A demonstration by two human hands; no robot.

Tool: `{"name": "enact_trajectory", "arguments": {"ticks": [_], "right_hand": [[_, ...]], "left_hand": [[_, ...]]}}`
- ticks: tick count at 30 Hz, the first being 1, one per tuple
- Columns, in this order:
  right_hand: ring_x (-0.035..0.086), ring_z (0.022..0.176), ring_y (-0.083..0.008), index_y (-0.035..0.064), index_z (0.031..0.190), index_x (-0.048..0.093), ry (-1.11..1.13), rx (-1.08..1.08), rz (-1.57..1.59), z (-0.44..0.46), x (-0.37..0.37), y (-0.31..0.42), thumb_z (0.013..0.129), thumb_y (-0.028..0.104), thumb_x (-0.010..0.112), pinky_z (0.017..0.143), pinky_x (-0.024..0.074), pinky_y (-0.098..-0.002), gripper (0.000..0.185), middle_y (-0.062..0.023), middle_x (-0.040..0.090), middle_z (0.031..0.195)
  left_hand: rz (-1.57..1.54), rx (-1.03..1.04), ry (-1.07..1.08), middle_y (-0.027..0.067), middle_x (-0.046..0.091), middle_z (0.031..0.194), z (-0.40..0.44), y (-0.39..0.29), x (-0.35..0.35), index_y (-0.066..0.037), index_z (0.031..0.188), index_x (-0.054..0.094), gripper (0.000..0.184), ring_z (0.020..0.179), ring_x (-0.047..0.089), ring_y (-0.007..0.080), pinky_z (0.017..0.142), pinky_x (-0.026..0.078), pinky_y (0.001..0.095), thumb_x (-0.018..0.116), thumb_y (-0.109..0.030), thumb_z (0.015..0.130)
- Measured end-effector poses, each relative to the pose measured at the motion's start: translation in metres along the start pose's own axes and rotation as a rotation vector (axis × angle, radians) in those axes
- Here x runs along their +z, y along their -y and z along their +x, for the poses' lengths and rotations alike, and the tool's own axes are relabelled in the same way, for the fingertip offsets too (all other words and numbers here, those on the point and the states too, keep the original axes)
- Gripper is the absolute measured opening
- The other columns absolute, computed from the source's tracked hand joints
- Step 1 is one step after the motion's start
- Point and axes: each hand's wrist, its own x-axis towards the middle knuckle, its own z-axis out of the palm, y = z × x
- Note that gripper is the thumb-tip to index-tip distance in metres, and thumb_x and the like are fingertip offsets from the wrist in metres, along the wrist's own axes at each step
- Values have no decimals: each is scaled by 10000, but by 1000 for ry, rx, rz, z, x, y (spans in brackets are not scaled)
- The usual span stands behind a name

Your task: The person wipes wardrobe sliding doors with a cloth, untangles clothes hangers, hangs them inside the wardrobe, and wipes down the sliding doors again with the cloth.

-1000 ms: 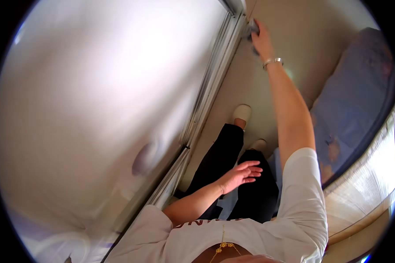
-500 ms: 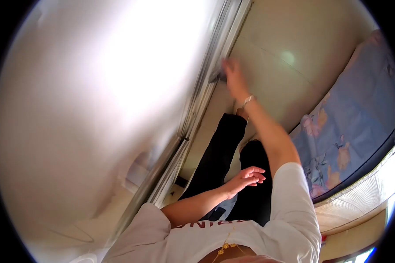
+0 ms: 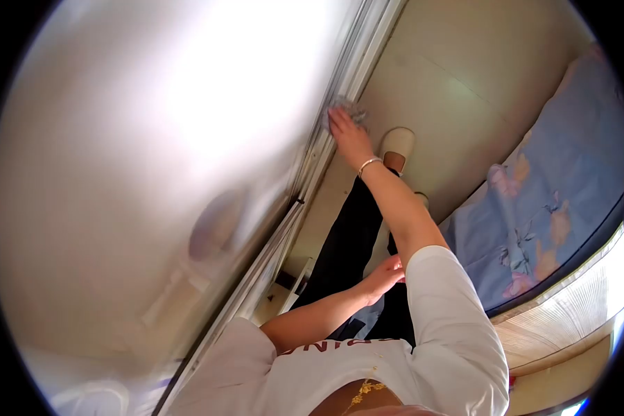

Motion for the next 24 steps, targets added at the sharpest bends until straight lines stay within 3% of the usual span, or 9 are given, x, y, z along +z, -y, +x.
{"name": "enact_trajectory", "arguments": {"ticks": [3, 5, 7, 9, 11, 14, 16, 21, 24], "right_hand": [[292, 1385, -246, 58, 1307, 478, 31, -97, -148, -6, 14, 2, 891, 93, 437, 1017, 422, -392, 420, -61, 323, 1491], [294, 1381, -259, 61, 1318, 464, -209, 76, 193, 14, 2, -19, 867, 53, 433, 1002, 441, -404, 453, -45, 315, 1497], [270, 1391, -261, 112, 1303, 498, -443, 62, -116, 51, -1, -60, 905, 111, 397, 982, 464, -416, 410, -20, 303, 1503], [268, 1389, -263, 99, 1243, 538, -407, 200, -79, 60, -36, -52, 901, 94, 405, 967, 480, -405, 366, -14, 322, 1489], [256, 1395, -251, 96, 1235, 544, -400, 178, -124, 54, -18, -36, 895, 86, 417, 931, 504, -395, 363, -6, 317, 1492], [240, 1406, -264, 51, 1230, 542, -283, 135, 0, -9, 53, 36, 809, -17, 473, 937, 506, -359, 431, -36, 288, 1514], [238, 1408, -246, 70, 1202, 561, -329, 125, 47, -46, 118, 80, 819, 7, 488, 903, 521, -341, 395, -26, 311, 1501], [338, 1344, -224, 78, 1145, 583, -307, 120, 129, -107, 187, 148, 825, 23, 495, 808, 529, -356, 336, -6, 422, 1408], [432, 1254, -261, 62, 1138, 580, -143, -16, 257, -138, 234, 161, 814, 4, 492, 810, 510, -387, 341, -64, 458, 1360]], "left_hand": [[-28, 128, -34, 59, 580, 1168, -2, 42, -28, -63, 1243, 503, 307, 1084, 544, 145, 943, 413, 310, 487, -172, 956], [-93, 178, -4, 65, 580, 1170, -14, 68, -50, -58, 1241, 504, 308, 1081, 551, 151, 936, 424, 308, 495, -162, 951], [-161, 210, 33, 75, 579, 1175, -35, 75, -68, -54, 1242, 501, 314, 1079, 558, 161, 934, 437, 314, 498, -142, 941], [-247, 224, 39, 84, 575, 1190, -43, 97, -99, -62, 1256, 495, 343, 1096, 548, 179, 940, 423, 327, 501, -156, 927], [-357, 126, -11, 80, 564, 1226, -43, 122, -139, -68, 1278, 480, 378, 1112, 544, 183, 949, 424, 335, 507, -196, 923], [-473, 97, 75, 69, 553, 1263, -64, 149, -162, -79, 1298, 465, 422, 1140, 532, 182, 965, 417, 341, 517, -244, 913], [-462, 112, 128, 67, 528, 1311, -68, 157, -175, -87, 1301, 462, 435, 1194, 495, 194, 999, 385, 358, 504, -259, 904], [-531, 136, 71, 64, 531, 1277, -75, 187, -202, -93, 1278, 469, 409, 1178, 493, 189, 1013, 369, 355, 497, -240, 897], [-576, 151, 76, 68, 550, 1244, -76, 196, -211, -95, 1213, 504, 349, 1170, 489, 204, 1003, 357, 365, 501, -221, 888]]}}
